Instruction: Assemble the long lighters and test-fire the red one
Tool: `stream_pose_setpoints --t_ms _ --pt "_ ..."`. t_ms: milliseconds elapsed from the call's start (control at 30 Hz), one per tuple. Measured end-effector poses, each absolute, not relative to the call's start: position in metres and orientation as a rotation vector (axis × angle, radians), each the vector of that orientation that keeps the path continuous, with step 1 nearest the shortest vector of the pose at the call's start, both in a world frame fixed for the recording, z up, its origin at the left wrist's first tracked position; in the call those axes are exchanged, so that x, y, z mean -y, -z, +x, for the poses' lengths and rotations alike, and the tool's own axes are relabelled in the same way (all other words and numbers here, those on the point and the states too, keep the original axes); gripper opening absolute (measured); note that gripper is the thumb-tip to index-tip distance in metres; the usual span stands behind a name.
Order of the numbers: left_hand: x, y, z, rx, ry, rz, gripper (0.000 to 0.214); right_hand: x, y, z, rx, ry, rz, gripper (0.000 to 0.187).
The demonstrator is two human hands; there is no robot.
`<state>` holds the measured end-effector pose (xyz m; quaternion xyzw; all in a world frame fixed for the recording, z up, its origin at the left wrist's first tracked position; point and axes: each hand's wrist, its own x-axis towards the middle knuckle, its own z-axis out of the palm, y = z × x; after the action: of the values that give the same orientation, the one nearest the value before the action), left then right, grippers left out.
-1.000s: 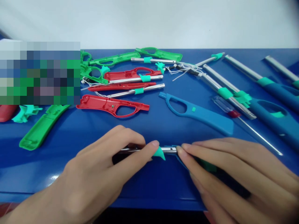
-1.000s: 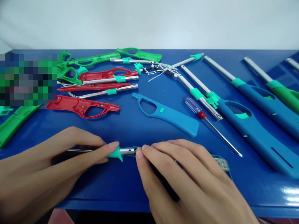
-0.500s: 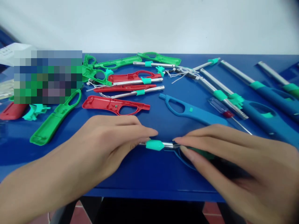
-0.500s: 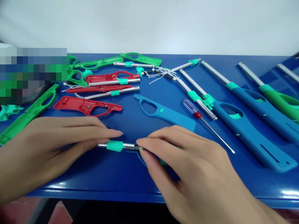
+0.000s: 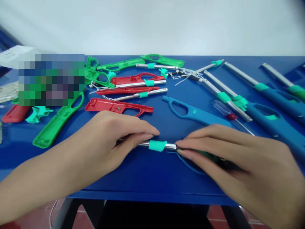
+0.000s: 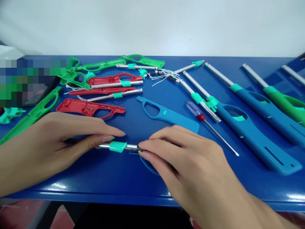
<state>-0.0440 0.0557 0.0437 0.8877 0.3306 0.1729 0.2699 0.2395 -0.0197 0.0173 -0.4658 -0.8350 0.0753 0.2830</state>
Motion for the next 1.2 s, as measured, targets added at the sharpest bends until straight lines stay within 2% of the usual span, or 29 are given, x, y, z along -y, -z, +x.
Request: stream_pose_setpoints --t_ms 200,333,667,1200 --pt "-0.048 -0.037 -0.049 -0.851 -0.542 2.532 0.029 0.020 -0.017 0.240 2.223 -0.240 -1.247 0.029" --pt "-0.040 -0.029 -0.056 -0.833 -0.551 2.631 0.037 0.021 -0.015 0.241 2.213 -0.271 -1.255 0.026" --pt "-0.031 -0.023 -0.053 -0.901 -0.616 2.657 0.040 0.025 -0.008 0.244 2.155 -0.289 -1.298 0.022" --pt "-0.020 -0.022 -0.052 -0.970 -0.550 2.798 0.050 0.026 -0.012 0.239 2.131 -0.300 -1.314 0.023"
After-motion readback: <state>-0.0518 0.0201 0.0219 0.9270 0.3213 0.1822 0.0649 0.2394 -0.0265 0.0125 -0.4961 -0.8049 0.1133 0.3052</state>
